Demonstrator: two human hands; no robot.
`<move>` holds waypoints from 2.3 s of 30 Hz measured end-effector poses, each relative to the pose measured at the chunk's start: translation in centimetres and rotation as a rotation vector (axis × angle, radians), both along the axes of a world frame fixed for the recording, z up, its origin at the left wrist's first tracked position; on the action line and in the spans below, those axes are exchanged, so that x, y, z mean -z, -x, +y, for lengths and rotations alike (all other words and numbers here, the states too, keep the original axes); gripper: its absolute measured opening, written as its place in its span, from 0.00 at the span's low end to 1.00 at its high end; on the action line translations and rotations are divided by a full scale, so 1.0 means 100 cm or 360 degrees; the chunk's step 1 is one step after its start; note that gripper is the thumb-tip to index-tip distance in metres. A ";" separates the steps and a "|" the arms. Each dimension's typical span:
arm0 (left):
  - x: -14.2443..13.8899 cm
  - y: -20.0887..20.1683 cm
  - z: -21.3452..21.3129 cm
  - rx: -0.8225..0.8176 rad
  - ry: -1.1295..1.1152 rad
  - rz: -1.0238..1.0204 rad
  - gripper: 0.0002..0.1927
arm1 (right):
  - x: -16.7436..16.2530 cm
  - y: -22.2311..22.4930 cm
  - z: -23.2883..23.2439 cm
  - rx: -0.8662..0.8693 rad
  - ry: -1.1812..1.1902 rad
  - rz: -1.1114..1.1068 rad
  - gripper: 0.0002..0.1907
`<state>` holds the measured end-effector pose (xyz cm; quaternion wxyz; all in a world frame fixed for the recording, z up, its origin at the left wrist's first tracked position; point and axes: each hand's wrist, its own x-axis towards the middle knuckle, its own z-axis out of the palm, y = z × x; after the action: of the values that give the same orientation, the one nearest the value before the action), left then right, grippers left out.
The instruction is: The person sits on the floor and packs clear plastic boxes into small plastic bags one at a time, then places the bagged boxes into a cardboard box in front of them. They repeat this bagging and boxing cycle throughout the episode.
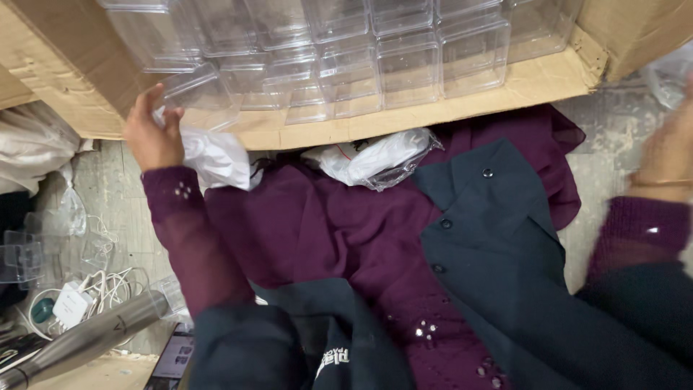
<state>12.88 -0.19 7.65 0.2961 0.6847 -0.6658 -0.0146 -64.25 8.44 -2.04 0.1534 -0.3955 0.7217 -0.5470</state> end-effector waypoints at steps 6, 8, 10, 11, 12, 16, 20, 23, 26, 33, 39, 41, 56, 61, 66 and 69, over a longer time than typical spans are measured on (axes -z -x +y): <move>-0.006 0.109 0.022 0.0502 -0.0054 0.0800 0.26 | -0.031 -0.124 -0.019 -0.0394 0.0252 0.0290 0.23; 0.013 0.175 0.016 0.0139 -0.0693 0.0767 0.27 | -0.051 -0.157 -0.017 -0.0498 0.0286 0.0352 0.22; 0.028 0.236 0.010 0.0708 -0.0082 0.0650 0.27 | -0.070 -0.185 -0.017 -0.0567 0.0316 0.0441 0.20; 0.030 0.259 0.011 0.0834 -0.0073 0.0775 0.27 | -0.077 -0.199 -0.019 -0.0663 0.0317 0.0350 0.19; 0.028 0.271 0.011 0.0764 -0.0099 0.0729 0.28 | -0.086 -0.211 -0.021 -0.0758 0.0321 0.0263 0.18; 0.004 0.295 0.020 0.0598 -0.0059 0.0815 0.23 | -0.112 -0.241 -0.026 -0.1301 0.0305 0.0460 0.16; -0.015 0.297 0.034 0.0799 -0.0273 0.1400 0.15 | -0.121 -0.261 -0.034 -0.1668 0.0256 -0.0092 0.21; -0.016 0.294 0.039 0.0862 -0.0322 0.1579 0.17 | -0.116 -0.270 -0.037 -0.1695 -0.0092 -0.0629 0.11; -0.010 0.288 0.040 0.0997 -0.0376 0.1582 0.14 | -0.112 -0.272 -0.034 -0.1514 -0.0152 -0.0515 0.06; 0.015 0.292 0.036 0.0889 -0.0644 0.2033 0.12 | -0.109 -0.274 -0.019 -0.1271 -0.0159 0.0258 0.09; 0.024 0.283 0.040 0.1103 -0.1011 0.2274 0.11 | -0.063 -0.262 -0.027 -0.1482 -0.0099 -0.1186 0.12; 0.025 0.270 0.038 0.1210 -0.1146 0.2542 0.13 | -0.049 -0.246 -0.024 -0.1609 -0.0263 -0.1680 0.14; 0.039 0.312 0.012 0.0455 -0.0164 0.0967 0.14 | -0.081 -0.242 -0.056 -0.0999 0.0169 0.0646 0.17; 0.068 0.295 0.035 0.0846 -0.0464 0.1488 0.05 | -0.045 -0.220 -0.022 -0.0966 -0.0017 -0.0347 0.06; 0.084 0.317 0.040 0.0656 -0.0299 0.0884 0.08 | -0.038 -0.228 -0.012 -0.0866 -0.0144 0.0286 0.07; 0.070 0.334 0.036 0.0550 -0.0450 0.0980 0.08 | -0.061 -0.223 -0.011 -0.1119 -0.0336 -0.1211 0.17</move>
<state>-20.52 3.38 0.61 0.3781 0.5599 -0.6428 -0.3610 -41.91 7.29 4.03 0.6177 -0.3695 0.4900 -0.4918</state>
